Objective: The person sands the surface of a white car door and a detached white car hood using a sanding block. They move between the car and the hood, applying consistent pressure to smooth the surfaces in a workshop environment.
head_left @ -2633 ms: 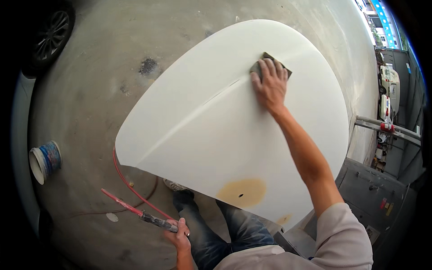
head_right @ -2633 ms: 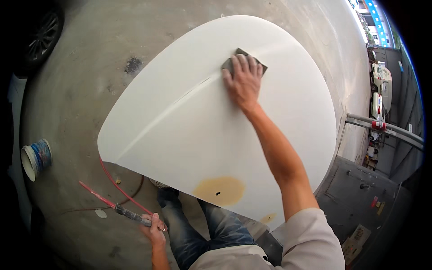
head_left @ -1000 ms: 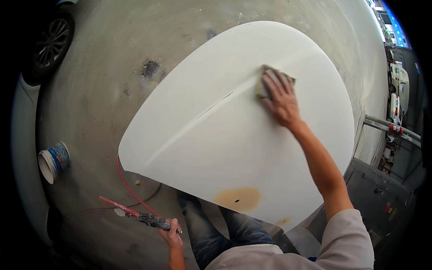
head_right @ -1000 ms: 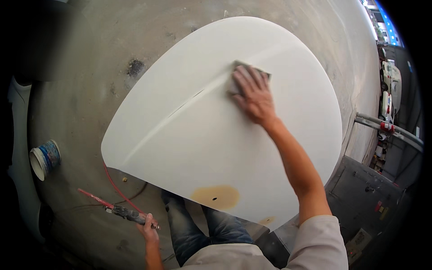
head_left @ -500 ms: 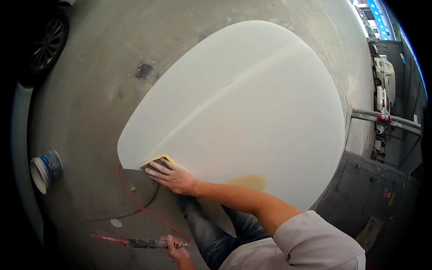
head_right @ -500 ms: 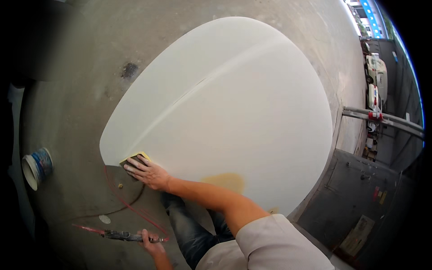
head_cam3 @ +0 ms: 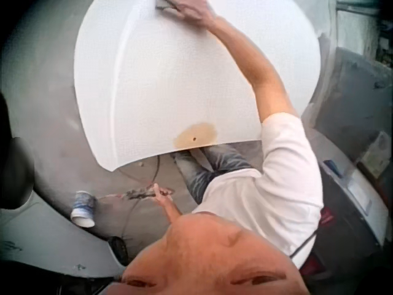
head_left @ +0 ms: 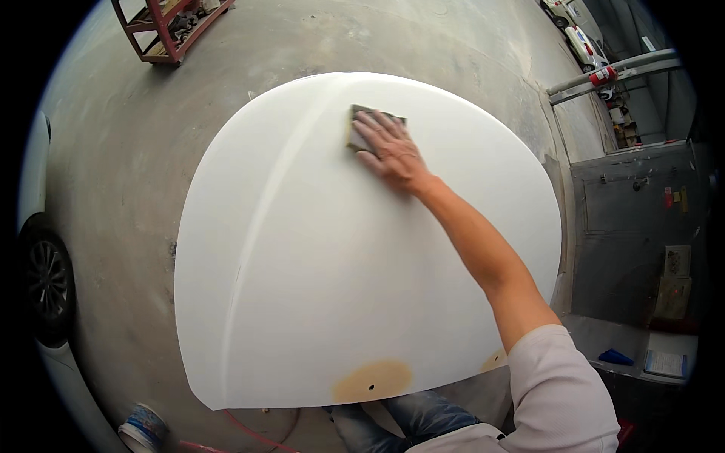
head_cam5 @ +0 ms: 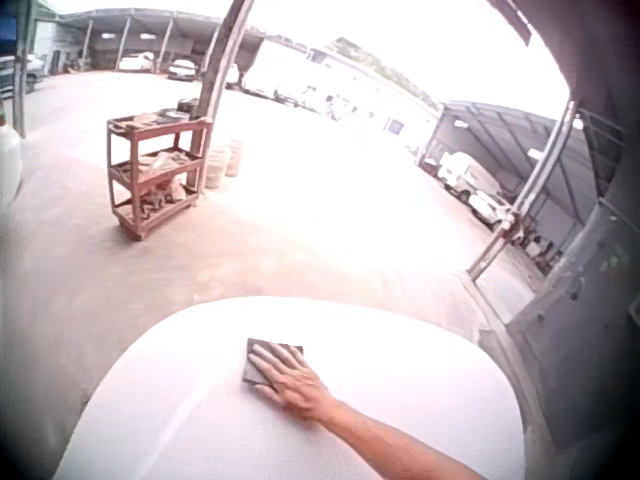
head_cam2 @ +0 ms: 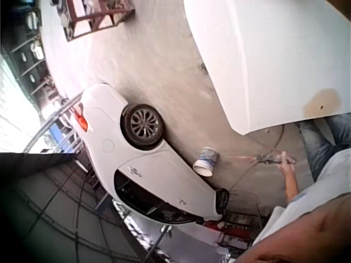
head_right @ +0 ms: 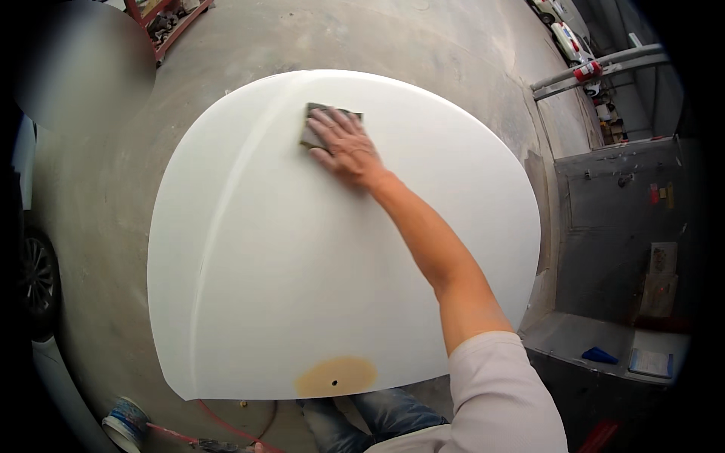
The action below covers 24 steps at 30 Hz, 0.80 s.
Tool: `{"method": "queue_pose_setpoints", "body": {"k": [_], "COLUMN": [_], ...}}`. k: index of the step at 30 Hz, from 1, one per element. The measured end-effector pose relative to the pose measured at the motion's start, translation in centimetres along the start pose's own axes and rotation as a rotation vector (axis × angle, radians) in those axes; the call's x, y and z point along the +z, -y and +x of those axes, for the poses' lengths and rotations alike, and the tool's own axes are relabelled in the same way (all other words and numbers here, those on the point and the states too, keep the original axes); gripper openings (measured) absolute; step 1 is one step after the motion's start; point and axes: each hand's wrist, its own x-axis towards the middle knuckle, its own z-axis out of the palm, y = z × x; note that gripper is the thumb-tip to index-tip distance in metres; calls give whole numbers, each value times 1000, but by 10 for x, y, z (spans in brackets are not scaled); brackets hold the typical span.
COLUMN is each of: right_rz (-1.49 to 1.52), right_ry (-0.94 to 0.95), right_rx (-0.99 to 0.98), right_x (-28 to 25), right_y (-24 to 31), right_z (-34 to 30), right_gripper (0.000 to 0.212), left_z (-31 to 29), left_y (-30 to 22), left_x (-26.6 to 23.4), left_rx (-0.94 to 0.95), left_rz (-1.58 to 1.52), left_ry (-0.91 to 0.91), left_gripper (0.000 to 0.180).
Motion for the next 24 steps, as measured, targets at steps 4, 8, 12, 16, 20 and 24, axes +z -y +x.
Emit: {"method": "queue_pose_setpoints", "body": {"k": [4, 8, 12, 16, 20, 24], "right_rz": [-66, -82, 55, 184, 145, -180], "right_ry": [-104, -200, -230, -32, -152, -135], "right_rx": [529, 799, 370, 21, 60, 472], "right_x": [-29, -4, 33, 47, 20, -33], "right_y": [-142, -96, 34, 105, 32, -98], "right_z": [-91, -33, 63, 67, 19, -83], "right_gripper": [60, 70, 71, 65, 62, 67], "left_z": [-14, -29, -39, -50, -51, -28], "left_y": [-26, -47, -59, -70, -91, -90], "left_x": [27, 46, 54, 76, 95, 98], "left_rx": [-37, -59, 14, 16, 5, 5], "left_rz": [88, 196, 141, 151, 235, 278], "left_ry": [34, 19, 105, 169, 275, 331], "left_gripper": [18, 18, 23, 24, 26, 24]}}
